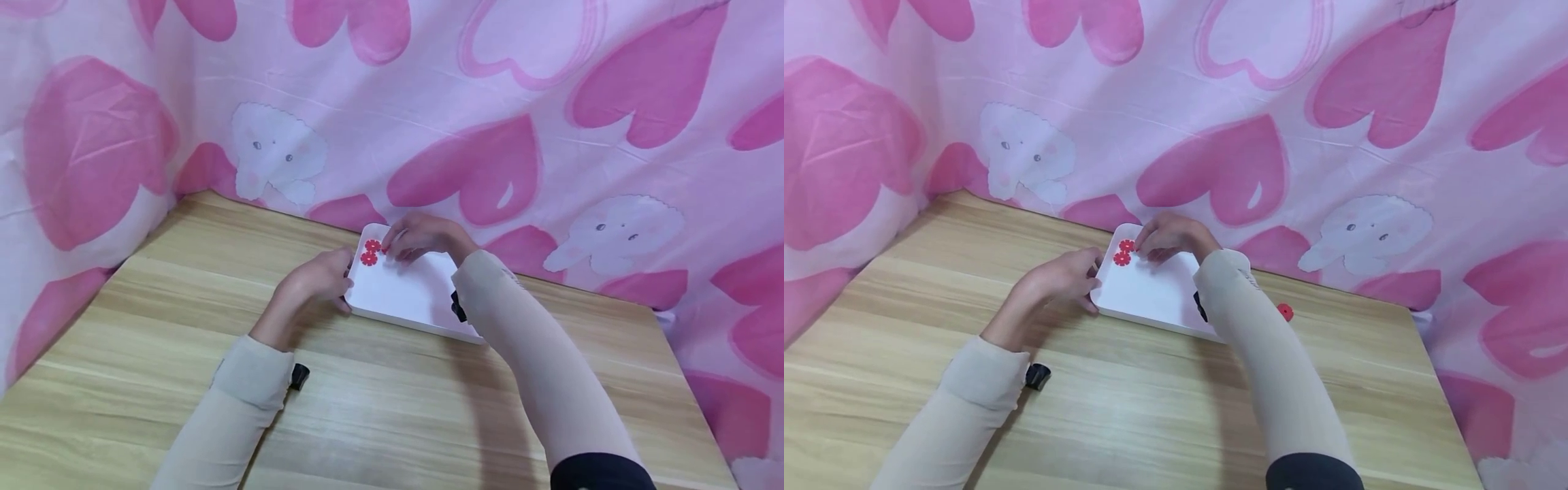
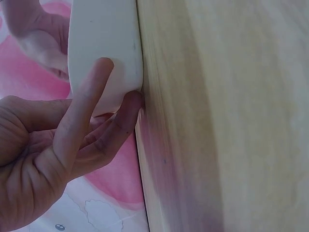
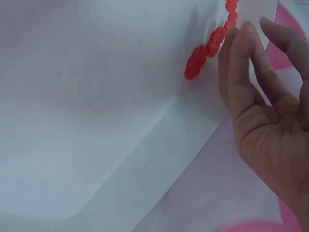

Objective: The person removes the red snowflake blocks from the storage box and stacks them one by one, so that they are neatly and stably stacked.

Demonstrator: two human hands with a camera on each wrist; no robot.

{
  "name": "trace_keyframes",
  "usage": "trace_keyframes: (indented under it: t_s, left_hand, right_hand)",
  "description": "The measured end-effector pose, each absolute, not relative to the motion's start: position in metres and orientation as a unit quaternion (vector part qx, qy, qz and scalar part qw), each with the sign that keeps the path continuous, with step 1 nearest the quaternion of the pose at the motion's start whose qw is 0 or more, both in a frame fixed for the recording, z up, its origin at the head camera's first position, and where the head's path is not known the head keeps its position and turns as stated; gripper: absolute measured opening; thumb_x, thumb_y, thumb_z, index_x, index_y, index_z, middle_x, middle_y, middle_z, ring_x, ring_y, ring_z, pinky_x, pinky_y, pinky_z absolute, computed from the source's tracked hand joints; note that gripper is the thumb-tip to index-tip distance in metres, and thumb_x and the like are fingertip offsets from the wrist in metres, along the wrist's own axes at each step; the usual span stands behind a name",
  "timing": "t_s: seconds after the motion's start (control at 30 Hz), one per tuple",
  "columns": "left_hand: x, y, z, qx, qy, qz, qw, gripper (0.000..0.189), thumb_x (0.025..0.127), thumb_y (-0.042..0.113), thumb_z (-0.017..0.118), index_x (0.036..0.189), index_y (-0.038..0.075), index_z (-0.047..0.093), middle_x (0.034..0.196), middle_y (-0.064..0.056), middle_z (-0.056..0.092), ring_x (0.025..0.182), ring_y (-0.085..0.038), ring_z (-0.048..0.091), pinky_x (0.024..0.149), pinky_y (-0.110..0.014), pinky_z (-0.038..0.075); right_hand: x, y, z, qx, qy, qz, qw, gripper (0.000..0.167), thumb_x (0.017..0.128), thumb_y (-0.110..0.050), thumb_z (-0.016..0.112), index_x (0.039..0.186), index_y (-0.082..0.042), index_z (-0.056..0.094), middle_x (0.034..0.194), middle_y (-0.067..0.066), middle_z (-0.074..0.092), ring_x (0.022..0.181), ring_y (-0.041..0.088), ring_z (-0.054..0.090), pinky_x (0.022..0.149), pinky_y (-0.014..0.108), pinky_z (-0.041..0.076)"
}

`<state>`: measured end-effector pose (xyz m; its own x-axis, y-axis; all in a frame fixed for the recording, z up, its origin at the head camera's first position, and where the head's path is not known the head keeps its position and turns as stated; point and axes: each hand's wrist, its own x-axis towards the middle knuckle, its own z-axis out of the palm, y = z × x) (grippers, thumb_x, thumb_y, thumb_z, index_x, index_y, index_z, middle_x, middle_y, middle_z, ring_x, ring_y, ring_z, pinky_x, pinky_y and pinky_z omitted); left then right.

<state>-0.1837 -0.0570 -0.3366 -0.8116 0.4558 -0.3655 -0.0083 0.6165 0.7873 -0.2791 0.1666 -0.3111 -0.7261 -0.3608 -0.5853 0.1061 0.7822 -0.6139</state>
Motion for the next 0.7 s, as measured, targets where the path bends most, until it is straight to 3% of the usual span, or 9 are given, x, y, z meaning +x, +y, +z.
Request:
trace_keyframes:
  t_s: [0.17, 0.43, 0.7]
  left_hand:
    - [-0.182, -0.055, -0.337, 0.131, 0.856, 0.417, 0.277, 0.035, 0.107, -0.007, 0.049, 0.142, -0.011, 0.046, 0.123, -0.026, 0.063, 0.085, -0.026, 0.078, 0.077, -0.031, 0.067]
    - [-0.179, -0.05, -0.335, 0.13, 0.858, 0.414, 0.276, 0.03, 0.107, -0.006, 0.05, 0.137, -0.011, 0.048, 0.121, -0.026, 0.063, 0.086, -0.027, 0.078, 0.077, -0.032, 0.068]
    - [-0.177, -0.049, -0.334, 0.134, 0.854, 0.421, 0.276, 0.028, 0.107, -0.007, 0.049, 0.134, -0.011, 0.049, 0.122, -0.027, 0.063, 0.087, -0.029, 0.079, 0.076, -0.032, 0.068]
  right_hand:
    - [-0.28, 0.154, -0.316, -0.08, 0.883, -0.304, 0.349, 0.029, 0.1, -0.011, 0.072, 0.128, -0.003, 0.075, 0.113, 0.01, 0.076, 0.089, 0.022, 0.072, 0.09, 0.033, 0.066]
    - [-0.279, 0.142, -0.32, -0.053, 0.903, -0.273, 0.327, 0.038, 0.096, -0.015, 0.081, 0.132, -0.007, 0.075, 0.12, 0.011, 0.078, 0.085, 0.02, 0.076, 0.087, 0.031, 0.067]
    - [-0.272, 0.131, -0.326, -0.079, 0.916, -0.266, 0.289, 0.027, 0.091, -0.012, 0.086, 0.116, -0.003, 0.079, 0.104, 0.012, 0.08, 0.073, 0.017, 0.076, 0.074, 0.027, 0.067]
